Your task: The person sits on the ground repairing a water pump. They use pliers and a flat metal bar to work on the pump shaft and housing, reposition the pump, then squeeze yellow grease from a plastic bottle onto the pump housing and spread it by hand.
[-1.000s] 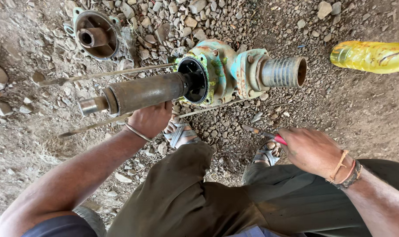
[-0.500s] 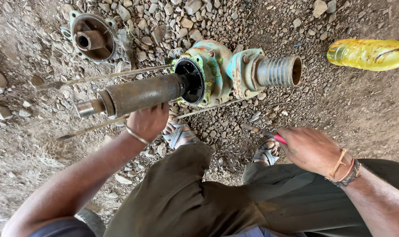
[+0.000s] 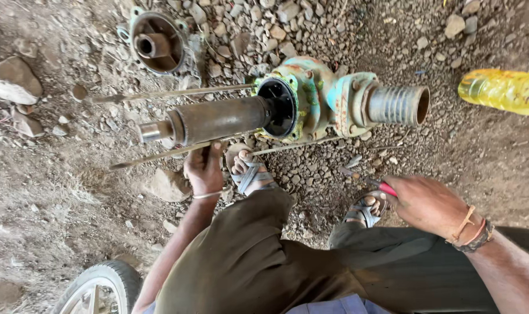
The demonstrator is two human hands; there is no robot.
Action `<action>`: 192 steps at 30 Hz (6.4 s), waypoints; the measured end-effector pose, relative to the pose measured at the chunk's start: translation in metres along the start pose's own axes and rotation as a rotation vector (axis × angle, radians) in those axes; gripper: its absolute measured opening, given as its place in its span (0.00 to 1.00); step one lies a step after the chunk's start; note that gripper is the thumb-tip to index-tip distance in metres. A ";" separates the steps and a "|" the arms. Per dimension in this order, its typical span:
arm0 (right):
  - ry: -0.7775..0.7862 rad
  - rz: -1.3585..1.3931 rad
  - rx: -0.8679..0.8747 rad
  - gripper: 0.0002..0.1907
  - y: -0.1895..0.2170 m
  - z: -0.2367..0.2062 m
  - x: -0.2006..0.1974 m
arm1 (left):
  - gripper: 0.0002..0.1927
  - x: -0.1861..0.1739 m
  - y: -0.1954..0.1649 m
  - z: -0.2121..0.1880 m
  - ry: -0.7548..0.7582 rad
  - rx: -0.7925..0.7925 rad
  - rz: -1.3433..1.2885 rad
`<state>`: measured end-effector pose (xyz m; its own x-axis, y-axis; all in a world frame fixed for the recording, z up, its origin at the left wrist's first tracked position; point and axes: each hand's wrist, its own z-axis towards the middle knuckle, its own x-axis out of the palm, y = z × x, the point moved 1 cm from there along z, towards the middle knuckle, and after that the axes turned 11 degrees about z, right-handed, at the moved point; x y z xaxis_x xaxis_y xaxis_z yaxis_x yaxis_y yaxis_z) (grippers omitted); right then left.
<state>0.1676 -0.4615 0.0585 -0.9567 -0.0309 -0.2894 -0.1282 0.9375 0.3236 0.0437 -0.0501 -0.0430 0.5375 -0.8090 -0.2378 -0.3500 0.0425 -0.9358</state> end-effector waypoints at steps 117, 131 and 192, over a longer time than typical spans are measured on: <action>0.363 1.204 -0.047 0.14 0.246 0.124 0.058 | 0.14 -0.057 -0.003 -0.003 0.046 0.162 -0.290; 0.757 1.442 0.335 0.19 0.270 0.115 0.054 | 0.13 -0.066 0.004 -0.011 0.066 0.177 -0.130; 0.581 1.325 0.122 0.17 0.256 0.126 0.070 | 0.16 -0.055 0.000 -0.015 0.061 0.193 -0.142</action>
<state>0.1012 -0.1797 0.0075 -0.3259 0.7590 0.5636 0.9111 0.4112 -0.0270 0.0034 -0.0145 -0.0260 0.5213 -0.8487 -0.0893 -0.1182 0.0318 -0.9925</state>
